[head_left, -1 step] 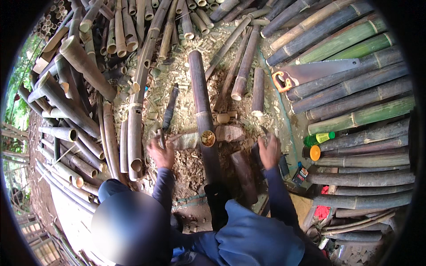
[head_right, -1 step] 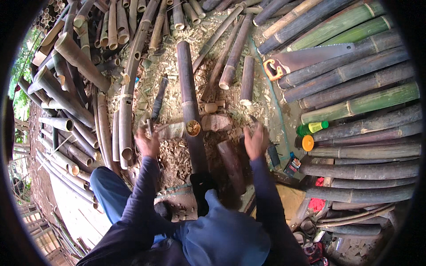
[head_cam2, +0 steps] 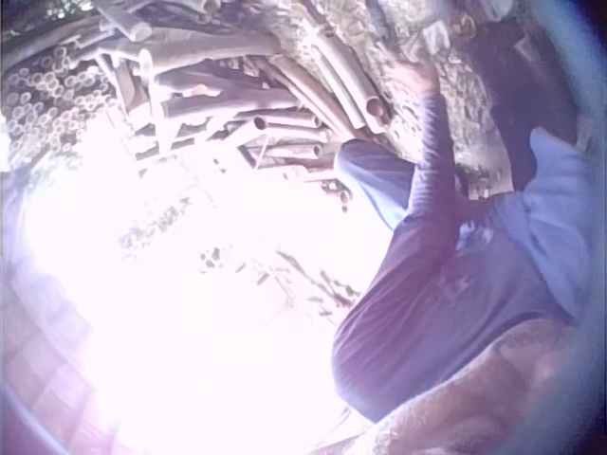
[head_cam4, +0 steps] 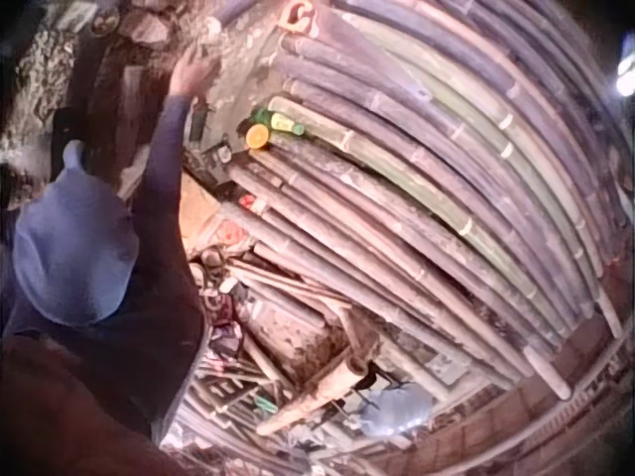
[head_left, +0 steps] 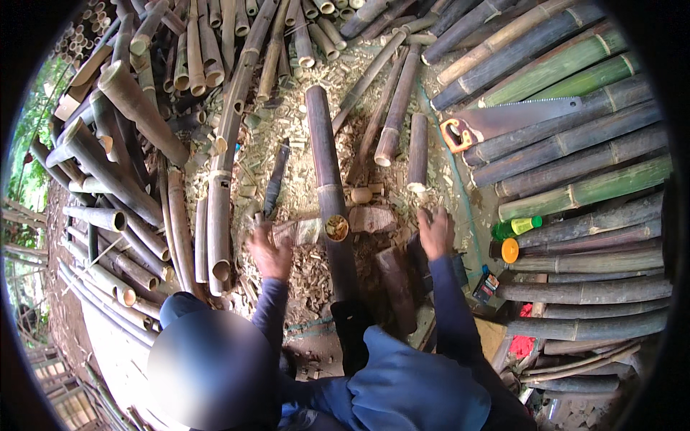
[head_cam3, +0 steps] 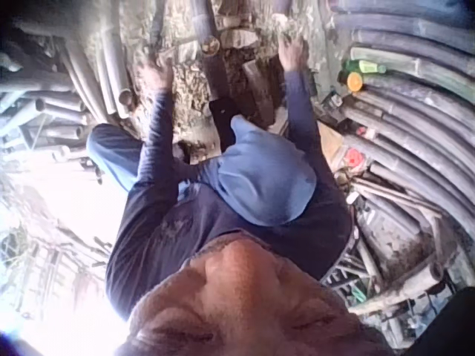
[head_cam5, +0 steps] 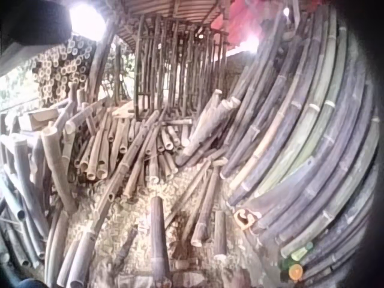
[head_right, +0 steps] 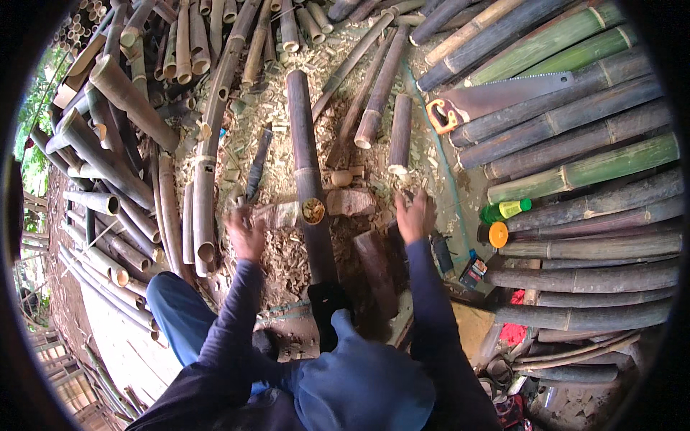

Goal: The person sits on the ground and uses a knife to carve and shape the ends of bamboo poles. They repeatedly strike the knife with a wooden mallet to drive it into the bamboo, then use the knife to scrape and smooth the interior and exterior surfaces of the cut sections.

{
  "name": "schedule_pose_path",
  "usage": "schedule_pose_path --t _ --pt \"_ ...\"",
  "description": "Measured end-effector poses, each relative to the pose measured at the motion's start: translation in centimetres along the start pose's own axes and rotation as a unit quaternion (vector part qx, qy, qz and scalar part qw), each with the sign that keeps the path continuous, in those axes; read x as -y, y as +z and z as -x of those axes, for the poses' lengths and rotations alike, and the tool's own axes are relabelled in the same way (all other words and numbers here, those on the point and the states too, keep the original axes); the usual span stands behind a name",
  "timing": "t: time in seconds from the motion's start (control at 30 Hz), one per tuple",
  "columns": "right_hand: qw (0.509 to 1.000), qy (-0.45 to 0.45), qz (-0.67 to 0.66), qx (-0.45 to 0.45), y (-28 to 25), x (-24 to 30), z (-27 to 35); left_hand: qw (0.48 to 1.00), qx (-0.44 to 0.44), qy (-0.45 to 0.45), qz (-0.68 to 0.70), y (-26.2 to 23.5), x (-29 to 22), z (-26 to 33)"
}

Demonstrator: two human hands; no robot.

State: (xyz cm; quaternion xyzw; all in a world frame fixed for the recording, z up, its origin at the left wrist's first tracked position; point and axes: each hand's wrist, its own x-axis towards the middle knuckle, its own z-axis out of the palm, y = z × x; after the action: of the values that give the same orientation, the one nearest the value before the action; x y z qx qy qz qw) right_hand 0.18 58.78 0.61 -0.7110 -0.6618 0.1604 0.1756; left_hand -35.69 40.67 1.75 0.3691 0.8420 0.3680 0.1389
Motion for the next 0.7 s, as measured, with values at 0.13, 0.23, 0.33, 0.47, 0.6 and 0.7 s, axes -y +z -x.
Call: schedule_pose_path --t 0.13,0.23,0.33,0.47,0.6,0.7 --pt "0.993 0.049 0.099 0.029 2.5 6.2 -7.4 0.988 0.077 0.125 0.051 1.4 -5.4 4.6" --pt "0.946 0.13 -0.256 0.147 3.1 2.3 -10.0 0.977 0.15 0.105 0.113 2.2 -8.8 5.5" --pt "0.664 0.174 -0.691 0.227 2.0 4.1 -5.0 0.955 0.204 0.027 0.216 1.6 -9.8 4.0" --pt "0.555 0.103 -0.753 0.338 -1.8 3.9 4.0 0.901 0.263 -0.007 0.346 2.1 -11.5 2.3" --pt "0.376 0.099 -0.793 0.47 -3.1 5.5 9.3 0.762 0.34 -0.096 0.543 1.8 -14.1 1.6" --pt "0.354 0.118 -0.749 0.547 -1.8 6.1 11.3 0.67 0.374 -0.222 0.602 1.2 -15.2 1.2"
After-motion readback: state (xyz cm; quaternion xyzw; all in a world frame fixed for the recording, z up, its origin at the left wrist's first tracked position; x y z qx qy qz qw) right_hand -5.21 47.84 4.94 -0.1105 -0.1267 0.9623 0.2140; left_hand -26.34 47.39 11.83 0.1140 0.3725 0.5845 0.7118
